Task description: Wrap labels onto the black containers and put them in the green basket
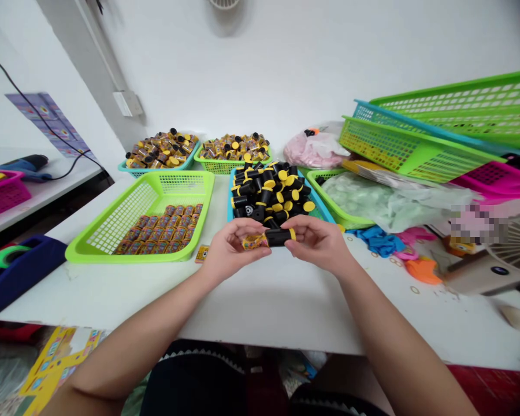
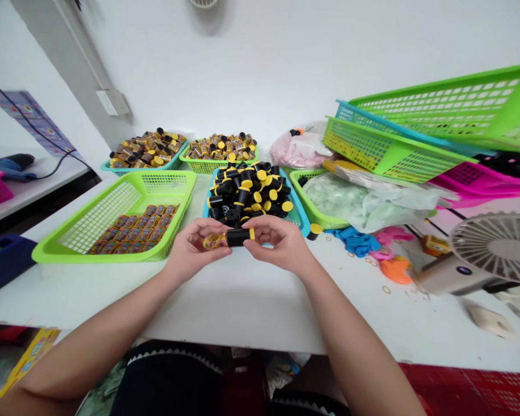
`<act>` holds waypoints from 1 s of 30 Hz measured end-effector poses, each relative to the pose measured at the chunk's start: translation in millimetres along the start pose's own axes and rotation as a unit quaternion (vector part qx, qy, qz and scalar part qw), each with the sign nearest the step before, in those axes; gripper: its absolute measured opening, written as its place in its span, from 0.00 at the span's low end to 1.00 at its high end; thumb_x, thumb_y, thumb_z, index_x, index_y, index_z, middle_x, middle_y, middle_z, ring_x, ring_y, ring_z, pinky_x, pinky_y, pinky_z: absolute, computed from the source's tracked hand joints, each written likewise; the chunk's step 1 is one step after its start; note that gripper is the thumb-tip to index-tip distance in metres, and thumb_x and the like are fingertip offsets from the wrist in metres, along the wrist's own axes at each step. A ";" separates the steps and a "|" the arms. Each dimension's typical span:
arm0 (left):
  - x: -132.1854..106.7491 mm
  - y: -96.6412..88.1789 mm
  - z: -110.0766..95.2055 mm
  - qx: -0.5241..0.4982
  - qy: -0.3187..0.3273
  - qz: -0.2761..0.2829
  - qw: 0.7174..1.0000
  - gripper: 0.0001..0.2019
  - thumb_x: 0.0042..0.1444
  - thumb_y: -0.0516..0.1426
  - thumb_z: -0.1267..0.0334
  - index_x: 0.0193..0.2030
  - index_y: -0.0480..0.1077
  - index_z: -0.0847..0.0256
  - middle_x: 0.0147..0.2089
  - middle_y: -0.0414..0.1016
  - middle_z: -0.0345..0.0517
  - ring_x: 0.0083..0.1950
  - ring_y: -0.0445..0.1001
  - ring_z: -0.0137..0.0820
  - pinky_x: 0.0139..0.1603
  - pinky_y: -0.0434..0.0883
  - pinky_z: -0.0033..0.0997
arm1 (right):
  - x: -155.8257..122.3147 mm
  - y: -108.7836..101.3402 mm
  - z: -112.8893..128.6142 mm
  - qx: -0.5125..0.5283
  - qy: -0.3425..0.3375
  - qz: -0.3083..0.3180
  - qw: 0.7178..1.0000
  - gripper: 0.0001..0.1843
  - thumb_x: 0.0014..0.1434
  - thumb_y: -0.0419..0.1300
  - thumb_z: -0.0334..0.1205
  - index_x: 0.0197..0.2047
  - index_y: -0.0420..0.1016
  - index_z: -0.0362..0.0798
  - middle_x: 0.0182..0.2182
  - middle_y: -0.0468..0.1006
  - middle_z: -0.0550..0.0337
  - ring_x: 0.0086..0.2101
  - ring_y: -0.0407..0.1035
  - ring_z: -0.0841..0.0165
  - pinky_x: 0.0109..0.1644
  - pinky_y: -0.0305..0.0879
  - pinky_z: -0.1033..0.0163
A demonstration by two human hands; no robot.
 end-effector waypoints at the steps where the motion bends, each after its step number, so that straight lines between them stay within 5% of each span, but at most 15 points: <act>1: -0.6 2.1 -2.8 0.002 0.014 0.013 1.000 0.21 0.44 0.70 0.67 0.44 0.68 0.60 0.44 0.80 0.47 0.46 0.80 0.34 0.46 0.77 0.32 | -0.3 -0.2 1.7 -0.007 -0.011 0.005 1.000 0.11 0.54 0.67 0.39 0.42 0.76 0.49 0.29 0.74 0.61 0.25 0.67 0.74 0.26 0.67 0.67; 6: -4.9 7.1 -15.4 0.046 0.105 0.045 0.992 0.21 0.48 0.68 0.71 0.48 0.68 0.59 0.48 0.79 0.50 0.50 0.78 0.34 0.51 0.75 0.34 | -2.9 -1.7 14.0 -0.068 -0.092 0.011 0.993 0.14 0.52 0.67 0.34 0.44 0.77 0.52 0.38 0.76 0.56 0.31 0.70 0.70 0.30 0.69 0.65; 12: -10.3 7.2 -20.0 0.125 0.179 0.064 0.974 0.22 0.50 0.66 0.73 0.52 0.70 0.57 0.51 0.77 0.51 0.53 0.76 0.36 0.55 0.73 0.38 | -5.1 3.9 25.2 -0.125 -0.127 0.017 0.984 0.15 0.51 0.67 0.34 0.43 0.78 0.53 0.39 0.75 0.55 0.25 0.65 0.74 0.27 0.68 0.64; 18: -9.3 2.0 -15.8 0.226 0.182 0.070 0.955 0.22 0.51 0.66 0.69 0.53 0.70 0.54 0.51 0.77 0.50 0.52 0.77 0.38 0.55 0.73 0.39 | -6.3 16.1 26.9 -0.181 -0.154 0.027 0.971 0.16 0.54 0.65 0.34 0.46 0.76 0.55 0.41 0.74 0.57 0.25 0.65 0.75 0.29 0.70 0.64; 23: -7.4 9.3 -15.1 0.184 0.180 0.124 0.958 0.35 0.52 0.65 0.71 0.65 0.57 0.48 0.60 0.71 0.52 0.51 0.78 0.36 0.55 0.74 0.41 | -5.1 17.0 20.2 -0.176 -0.119 0.059 0.975 0.19 0.54 0.65 0.35 0.50 0.73 0.54 0.37 0.75 0.59 0.28 0.67 0.73 0.32 0.70 0.64; 26: -12.0 14.5 -23.3 0.234 0.265 0.129 0.926 0.38 0.51 0.65 0.75 0.65 0.57 0.45 0.62 0.69 0.50 0.60 0.72 0.39 0.62 0.69 0.45 | -7.2 21.2 22.3 -0.214 -0.137 0.077 0.964 0.18 0.53 0.64 0.33 0.48 0.73 0.53 0.39 0.75 0.58 0.29 0.68 0.72 0.34 0.71 0.64; 30: -18.0 22.0 -18.9 0.259 0.314 0.162 0.899 0.31 0.55 0.61 0.77 0.61 0.60 0.46 0.65 0.66 0.53 0.62 0.71 0.38 0.56 0.74 0.39 | -10.4 35.2 17.1 -0.263 -0.149 0.094 0.949 0.18 0.54 0.62 0.32 0.49 0.72 0.52 0.42 0.76 0.55 0.35 0.72 0.69 0.38 0.74 0.63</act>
Point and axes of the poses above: each hand's wrist, its own x-axis towards the middle knuckle, its own y-axis out of the palm, z = x × y, the point moved 8 cm from there along x, towards the middle knuckle
